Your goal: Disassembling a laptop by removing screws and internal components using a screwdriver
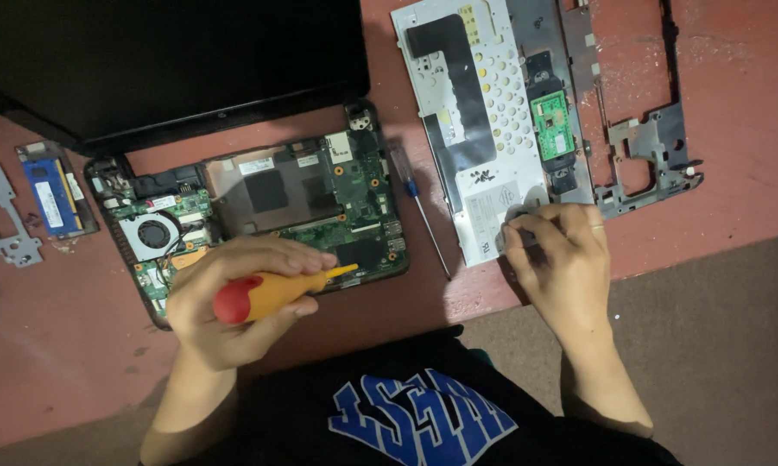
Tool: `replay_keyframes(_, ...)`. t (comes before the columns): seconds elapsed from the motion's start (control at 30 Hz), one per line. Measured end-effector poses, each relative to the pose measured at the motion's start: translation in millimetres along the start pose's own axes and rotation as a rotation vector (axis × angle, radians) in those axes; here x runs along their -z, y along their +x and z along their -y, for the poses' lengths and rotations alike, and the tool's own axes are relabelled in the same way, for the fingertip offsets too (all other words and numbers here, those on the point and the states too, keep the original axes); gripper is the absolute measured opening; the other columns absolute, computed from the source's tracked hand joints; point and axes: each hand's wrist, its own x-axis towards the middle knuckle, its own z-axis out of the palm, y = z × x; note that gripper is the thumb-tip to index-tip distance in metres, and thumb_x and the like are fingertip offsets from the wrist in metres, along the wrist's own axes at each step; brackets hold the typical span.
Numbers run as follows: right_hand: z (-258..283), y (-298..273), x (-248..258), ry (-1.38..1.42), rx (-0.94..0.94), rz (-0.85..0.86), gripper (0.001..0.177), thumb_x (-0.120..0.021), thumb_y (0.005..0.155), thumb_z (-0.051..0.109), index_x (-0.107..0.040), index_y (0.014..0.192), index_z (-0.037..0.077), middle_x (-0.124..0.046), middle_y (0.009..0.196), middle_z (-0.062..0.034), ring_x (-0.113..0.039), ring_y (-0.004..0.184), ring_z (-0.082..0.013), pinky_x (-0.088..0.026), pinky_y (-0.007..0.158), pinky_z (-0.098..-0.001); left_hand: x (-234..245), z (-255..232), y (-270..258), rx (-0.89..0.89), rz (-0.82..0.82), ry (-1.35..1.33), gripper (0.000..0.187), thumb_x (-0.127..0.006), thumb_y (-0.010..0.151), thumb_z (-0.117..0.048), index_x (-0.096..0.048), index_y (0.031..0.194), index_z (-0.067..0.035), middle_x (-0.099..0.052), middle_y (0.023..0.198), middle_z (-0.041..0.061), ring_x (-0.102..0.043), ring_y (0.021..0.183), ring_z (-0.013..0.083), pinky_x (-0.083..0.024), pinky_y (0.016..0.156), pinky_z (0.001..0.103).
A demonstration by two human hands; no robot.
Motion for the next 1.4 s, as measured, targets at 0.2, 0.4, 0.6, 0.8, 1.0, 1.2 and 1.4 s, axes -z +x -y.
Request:
replay_keyframes(0.2,4.4,1.9,4.5,0.001,0.021,-0.004,0.009,-0.071,0.093,0.015,-0.070,0.094,0.006,-0.056,0.099,-0.0098,-0.053,0.096,-0.0298,-0.045,0.080,-0.0429,7.1,-8.6,-6.8,-0.013,-0.057,-0.019,0.030,-0.075,0.077,-0.005,-0.056,0.098,0.005,-0.067,0.091,0.018,-0.076,0.087,0.0357,-0.070,0.081,0.040)
replay_keyframes(0.4,49.7,10.4,17.0,0.356,-0.069,-0.043,0.008,-0.065,0.090,0.001,-0.063,0.084,0.007,-0.069,0.084,-0.0035,-0.067,0.082,-0.0144,-0.053,0.074,-0.0250,20.5,-14.9,-26.5,0.064,-0.185,-0.292,0.024,-0.073,0.085,-0.015,-0.058,0.103,-0.009,-0.069,0.097,0.008,-0.076,0.094,0.0286,-0.070,0.085,0.038)
replay_keyframes(0.6,138.8,26.3,9.2,1.097,-0.095,0.093,0.024,-0.068,0.078,-0.014,-0.060,0.094,0.003,-0.067,0.092,-0.0111,-0.068,0.086,-0.0208,-0.062,0.081,-0.0298,40.4,-32.0,-46.3,0.013,-0.351,-0.476,0.023,-0.072,0.090,-0.013,-0.058,0.108,-0.011,-0.067,0.102,0.006,-0.072,0.098,0.0269,-0.067,0.090,0.040)
replay_keyframes(0.8,203.8,40.6,-4.5,1.293,0.009,0.106,0.024,-0.067,0.082,-0.011,-0.056,0.095,0.007,-0.061,0.088,-0.0098,-0.060,0.085,-0.0212,-0.055,0.074,-0.0305,79.2,-35.1,-72.0,-0.153,-0.355,-0.586,0.029,-0.074,0.086,-0.004,-0.063,0.113,-0.008,-0.070,0.105,0.010,-0.073,0.096,0.0313,-0.068,0.086,0.042)
replay_keyframes(1.0,241.8,47.6,-10.6,1.211,0.058,0.146,0.027,-0.067,0.080,-0.009,-0.053,0.090,0.011,-0.060,0.085,-0.0078,-0.060,0.082,-0.0216,-0.053,0.075,-0.0337,98.5,-44.2,-87.7,-0.131,-0.444,-0.628,0.025,-0.075,0.087,-0.009,-0.062,0.109,-0.010,-0.070,0.101,0.008,-0.073,0.094,0.0300,-0.067,0.082,0.041)
replay_keyframes(1.2,247.8,46.4,-20.6,1.243,0.066,0.178,0.027,-0.069,0.077,-0.011,-0.054,0.088,0.009,-0.061,0.085,-0.0087,-0.061,0.083,-0.0213,-0.052,0.076,-0.0329,104.4,-40.3,-94.4,-0.182,-0.503,-0.672,0.025,-0.076,0.086,-0.009,-0.062,0.106,-0.008,-0.070,0.099,0.011,-0.073,0.091,0.0314,-0.067,0.079,0.041)
replay_keyframes(1.4,249.4,49.7,-19.8,1.249,0.094,0.173,0.028,-0.069,0.075,-0.012,-0.053,0.086,0.009,-0.061,0.083,-0.0075,-0.060,0.080,-0.0196,-0.052,0.074,-0.0321,108.4,-37.0,-96.1,-0.202,-0.448,-0.640,0.027,-0.074,0.087,-0.010,-0.060,0.111,-0.010,-0.070,0.102,0.009,-0.073,0.091,0.0310,-0.067,0.078,0.040)
